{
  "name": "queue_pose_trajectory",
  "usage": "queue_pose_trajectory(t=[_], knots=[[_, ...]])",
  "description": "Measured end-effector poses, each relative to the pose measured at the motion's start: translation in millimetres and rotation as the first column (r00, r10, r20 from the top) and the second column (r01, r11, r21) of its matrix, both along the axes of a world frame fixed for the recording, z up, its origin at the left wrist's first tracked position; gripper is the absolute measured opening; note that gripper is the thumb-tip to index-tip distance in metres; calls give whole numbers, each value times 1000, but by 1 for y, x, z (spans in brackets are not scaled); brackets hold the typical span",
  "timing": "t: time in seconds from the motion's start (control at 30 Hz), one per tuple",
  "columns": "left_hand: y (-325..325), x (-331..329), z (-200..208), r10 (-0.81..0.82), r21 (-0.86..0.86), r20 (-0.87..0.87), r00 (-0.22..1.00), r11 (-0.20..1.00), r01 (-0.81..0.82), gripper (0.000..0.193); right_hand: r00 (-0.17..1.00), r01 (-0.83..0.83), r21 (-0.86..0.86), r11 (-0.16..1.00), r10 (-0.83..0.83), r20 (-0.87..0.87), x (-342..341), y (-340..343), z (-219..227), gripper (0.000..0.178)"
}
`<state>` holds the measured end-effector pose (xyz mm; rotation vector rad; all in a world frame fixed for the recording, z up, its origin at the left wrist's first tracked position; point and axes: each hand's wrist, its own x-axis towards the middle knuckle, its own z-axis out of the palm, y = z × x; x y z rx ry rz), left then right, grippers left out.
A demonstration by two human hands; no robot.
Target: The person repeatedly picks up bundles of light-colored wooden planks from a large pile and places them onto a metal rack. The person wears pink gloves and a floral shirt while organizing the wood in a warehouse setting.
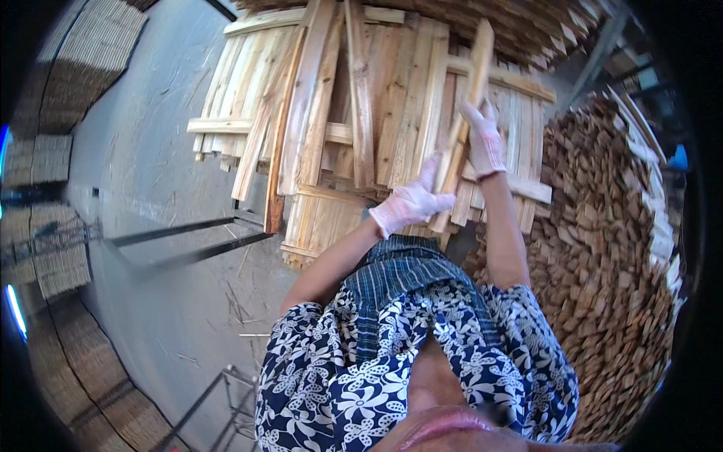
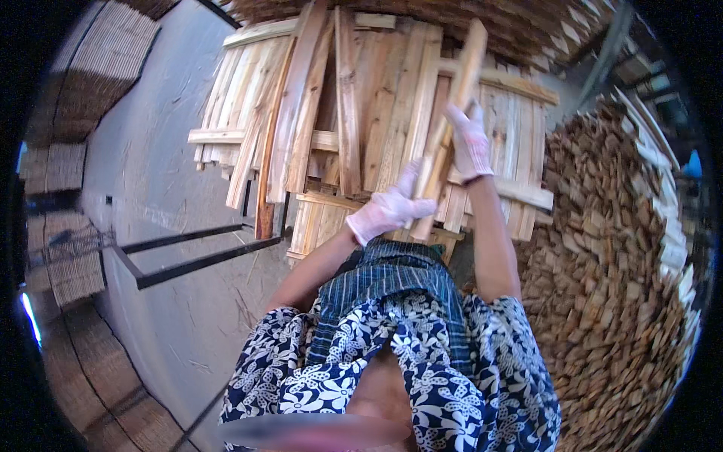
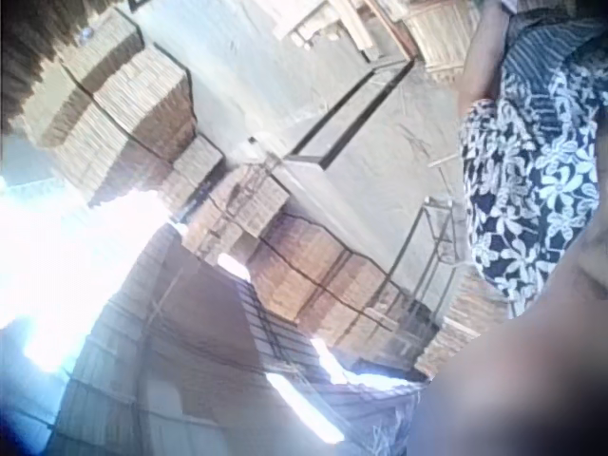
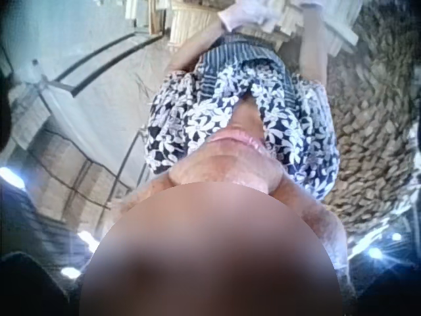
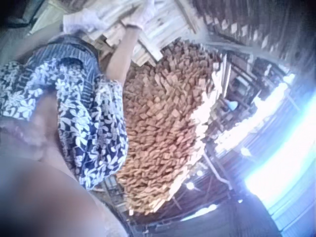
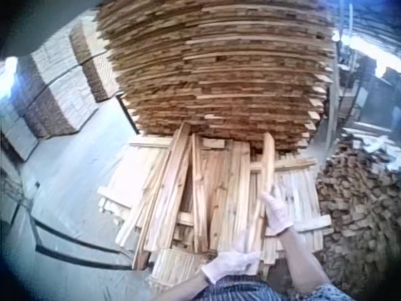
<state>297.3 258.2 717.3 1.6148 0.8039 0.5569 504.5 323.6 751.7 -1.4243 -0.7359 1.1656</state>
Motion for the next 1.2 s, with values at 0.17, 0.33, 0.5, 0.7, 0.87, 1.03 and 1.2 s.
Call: queue_pose_trajectory(t=[0.17,0.33,0.5,0.7,0.87,1.03,1.2], knots=[[45,-90,44,633,794,-275,724,574,-200,63,591,316,-292,903,54,805,71,4,-98,85],[27,-209,24,577,480,-790,207,792,-378,75,583,187,-47,981,-72,809,34,40,-151,78],[6,-243,-11,579,61,-554,597,744,-665,91,431,128,-300,945,220,875,-3,61,-95,78],[-3,-253,9,642,-28,-171,747,755,-655,80,459,-157,-183,970,236,857,-113,94,-30,88],[-9,-254,69,695,292,-530,486,688,-665,83,611,-163,-317,934,348,711,-146,107,-14,90],[8,-276,93,712,183,-443,545,667,-723,75,682,-66,-231,971,212,700,-205,104,-1,95],[12,-258,132,698,231,-365,616,708,-667,80,820,-124,-187,975,206,534,-183,101,6,91]])
